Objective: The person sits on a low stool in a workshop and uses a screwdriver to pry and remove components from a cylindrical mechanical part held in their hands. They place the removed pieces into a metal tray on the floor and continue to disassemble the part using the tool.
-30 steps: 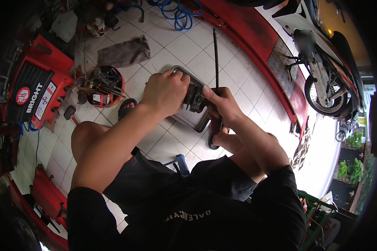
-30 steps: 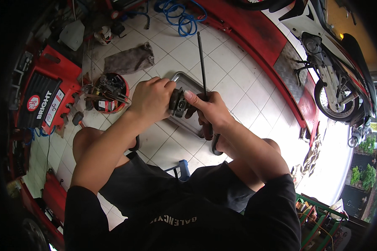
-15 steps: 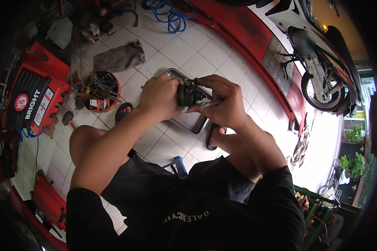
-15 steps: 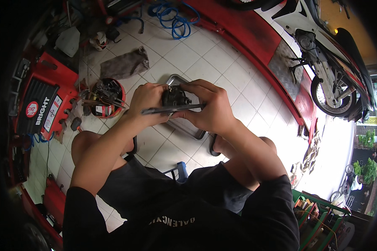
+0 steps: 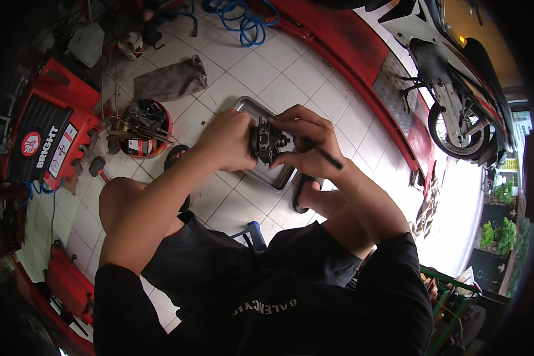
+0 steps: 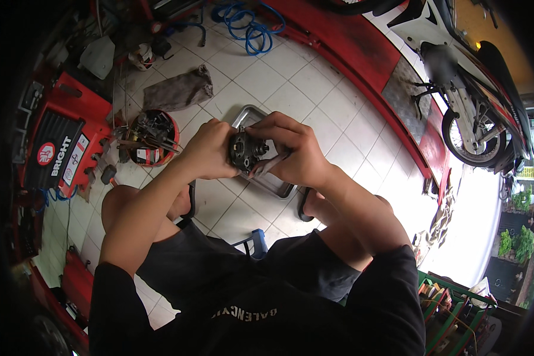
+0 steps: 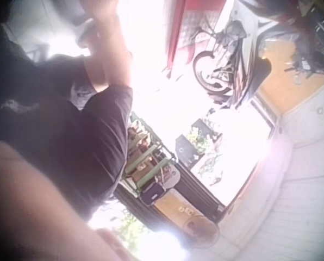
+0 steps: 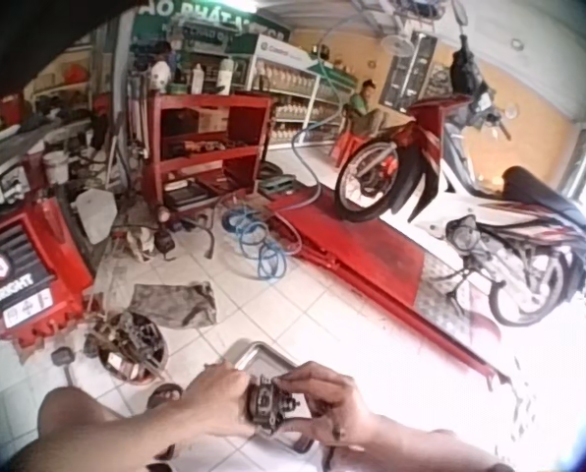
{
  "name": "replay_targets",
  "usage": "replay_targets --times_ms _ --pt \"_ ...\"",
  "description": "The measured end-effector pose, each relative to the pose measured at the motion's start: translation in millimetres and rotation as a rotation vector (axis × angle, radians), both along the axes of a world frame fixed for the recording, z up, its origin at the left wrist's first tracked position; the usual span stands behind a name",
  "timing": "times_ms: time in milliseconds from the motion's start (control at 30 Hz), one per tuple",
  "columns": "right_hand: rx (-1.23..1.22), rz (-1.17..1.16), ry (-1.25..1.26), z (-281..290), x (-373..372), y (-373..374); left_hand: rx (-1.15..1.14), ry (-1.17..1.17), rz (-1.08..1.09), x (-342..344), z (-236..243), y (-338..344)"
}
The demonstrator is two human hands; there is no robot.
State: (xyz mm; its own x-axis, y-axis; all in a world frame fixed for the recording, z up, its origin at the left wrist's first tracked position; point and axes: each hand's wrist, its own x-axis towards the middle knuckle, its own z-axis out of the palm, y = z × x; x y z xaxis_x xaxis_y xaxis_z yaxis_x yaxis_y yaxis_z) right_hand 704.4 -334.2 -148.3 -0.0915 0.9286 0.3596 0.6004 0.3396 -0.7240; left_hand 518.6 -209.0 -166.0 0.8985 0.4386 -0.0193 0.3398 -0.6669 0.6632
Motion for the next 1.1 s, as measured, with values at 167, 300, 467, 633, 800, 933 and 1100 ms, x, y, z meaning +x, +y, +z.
replay_targets --times_ms 167,300,467,633,800,933,1100 --pt "-0.127 0.010 0.127 8.3 -5.5 -2.3 -0.203 0.076 -0.164 -6.9 -1.9 1.0" --pt "-0.340 -0.231 0.078 20.1 -11.2 -2.3 -0.071 -0.031 -0.022 -9.8 -2.4 -2.3" --pt "-0.314 -0.272 0.122 17.3 -13.0 -3.2 0.008 0.004 0.105 -4.8 9.4 -8.1" --pt "-0.157 -0.033 -0.024 19.6 0.0 -1.1 0.009 0.001 0.009 -5.9 1.2 -2.7" --pt "0.022 0.043 -0.123 16.8 3.3 -0.7 -0.045 0.043 -0.029 -4.9 -4.0 -3.7" --pt "0.125 0.097 -0.138 22.9 3.3 3.0 -0.064 0.075 -0.067 -6.0 6.0 0.9" --pt "-0.048 0.024 -0.121 35.5 0.4 -5.4 -0.030 0.019 -0.121 -4.3 8.5 -0.6"
